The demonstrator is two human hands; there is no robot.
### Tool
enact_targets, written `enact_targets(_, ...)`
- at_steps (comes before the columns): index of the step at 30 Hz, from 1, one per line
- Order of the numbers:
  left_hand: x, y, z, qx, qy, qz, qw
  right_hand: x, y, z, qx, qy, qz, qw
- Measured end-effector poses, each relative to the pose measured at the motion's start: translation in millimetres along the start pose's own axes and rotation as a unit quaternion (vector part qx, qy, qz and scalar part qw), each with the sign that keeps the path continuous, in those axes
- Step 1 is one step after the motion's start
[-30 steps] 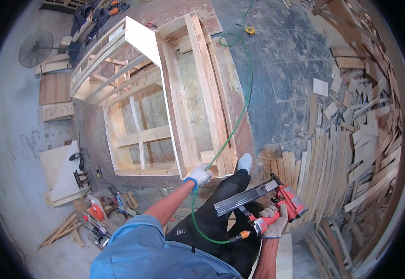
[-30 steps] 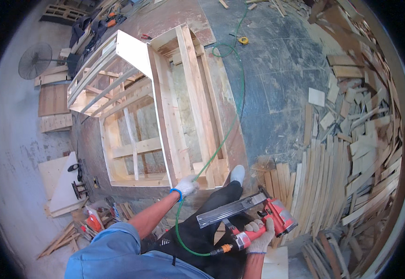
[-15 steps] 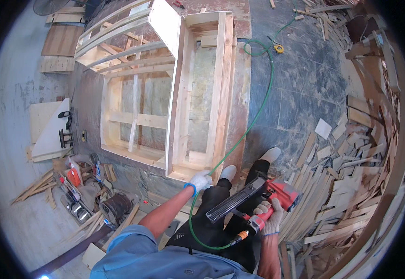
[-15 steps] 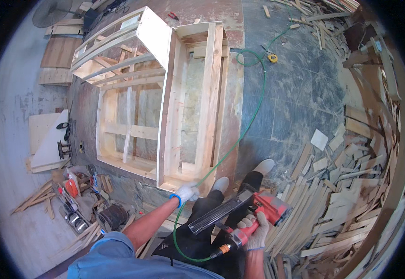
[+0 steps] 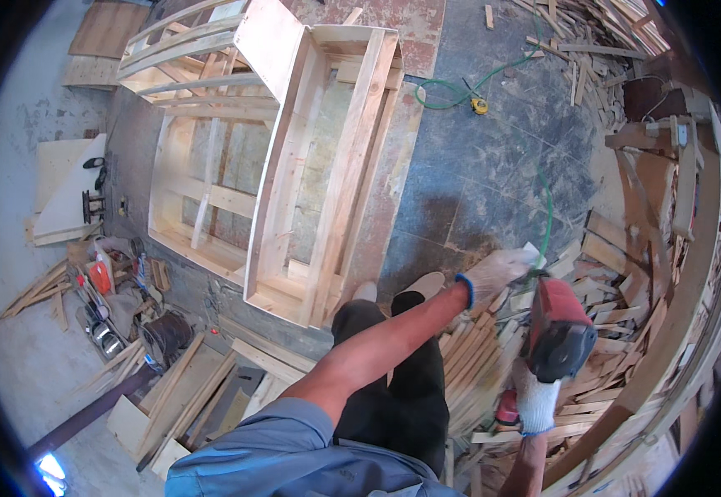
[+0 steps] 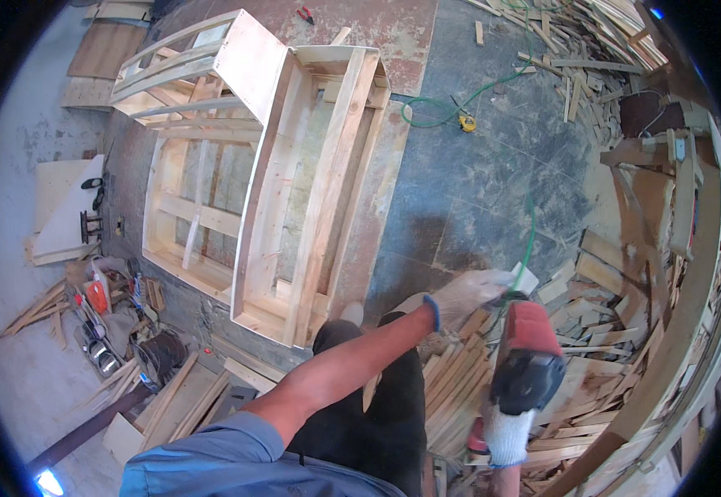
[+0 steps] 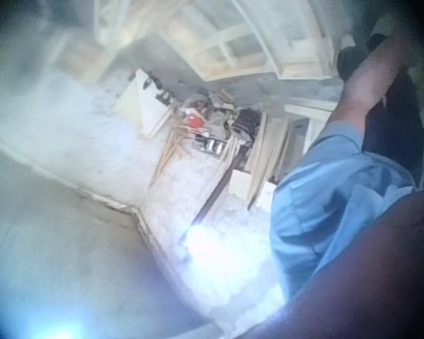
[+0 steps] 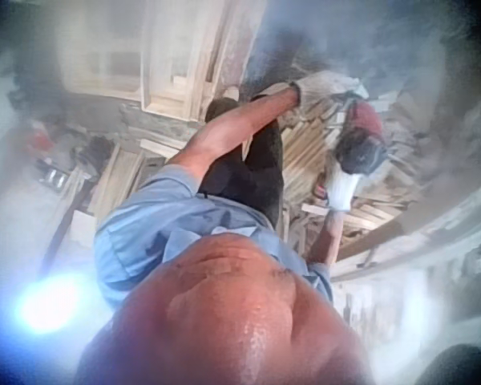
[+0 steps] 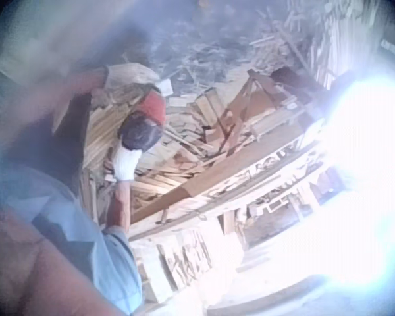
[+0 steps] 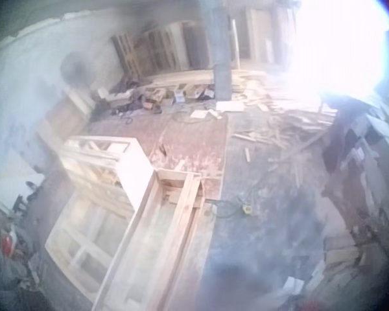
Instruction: The person assembles a wooden frame by positioning planks and securing them with a pneumatic nail gun. They repeatedly align pieces, drive nails, and adjust the structure while seated on the floor.
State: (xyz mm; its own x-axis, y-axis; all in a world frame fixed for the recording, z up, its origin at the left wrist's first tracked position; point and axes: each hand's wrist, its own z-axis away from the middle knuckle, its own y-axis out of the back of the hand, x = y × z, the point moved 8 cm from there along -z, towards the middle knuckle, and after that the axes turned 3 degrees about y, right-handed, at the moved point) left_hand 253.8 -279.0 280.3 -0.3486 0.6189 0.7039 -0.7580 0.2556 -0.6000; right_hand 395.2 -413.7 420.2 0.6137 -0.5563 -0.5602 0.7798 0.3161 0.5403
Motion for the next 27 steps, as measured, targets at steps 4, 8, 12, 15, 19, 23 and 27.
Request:
enact_targets(4,6,32,-46,0.046,-0.074,-0.234,0.968,-91,72,-31,0.091,0.077,0.287,0.95)
enact_targets(8,9,145,-22,0.214,-0.002,-0.357,0.909,-97,70,-94,-0.046,0.116,0.408,0.905)
enact_targets(12,5,282,32,0.347,0.074,-0.398,0.846,-75,44,-172,-0.187,0.084,0.42,0.884)
enact_targets(15,34,359,60,0.431,0.111,-0.454,0.772,-67,23,-227,-0.279,-0.03,0.396,0.875)
enact_targets(19,86,440,63,0.555,0.173,-0.473,0.662,-49,8,-309,-0.312,-0.008,0.382,0.87)
enact_targets(23,127,481,32,0.609,0.175,-0.436,0.639,-65,1,-402,-0.306,0.011,0.409,0.859)
enact_targets(27,145,499,-12,0.647,0.153,-0.376,0.645,-107,-13,-500,-0.316,0.022,0.483,0.816)
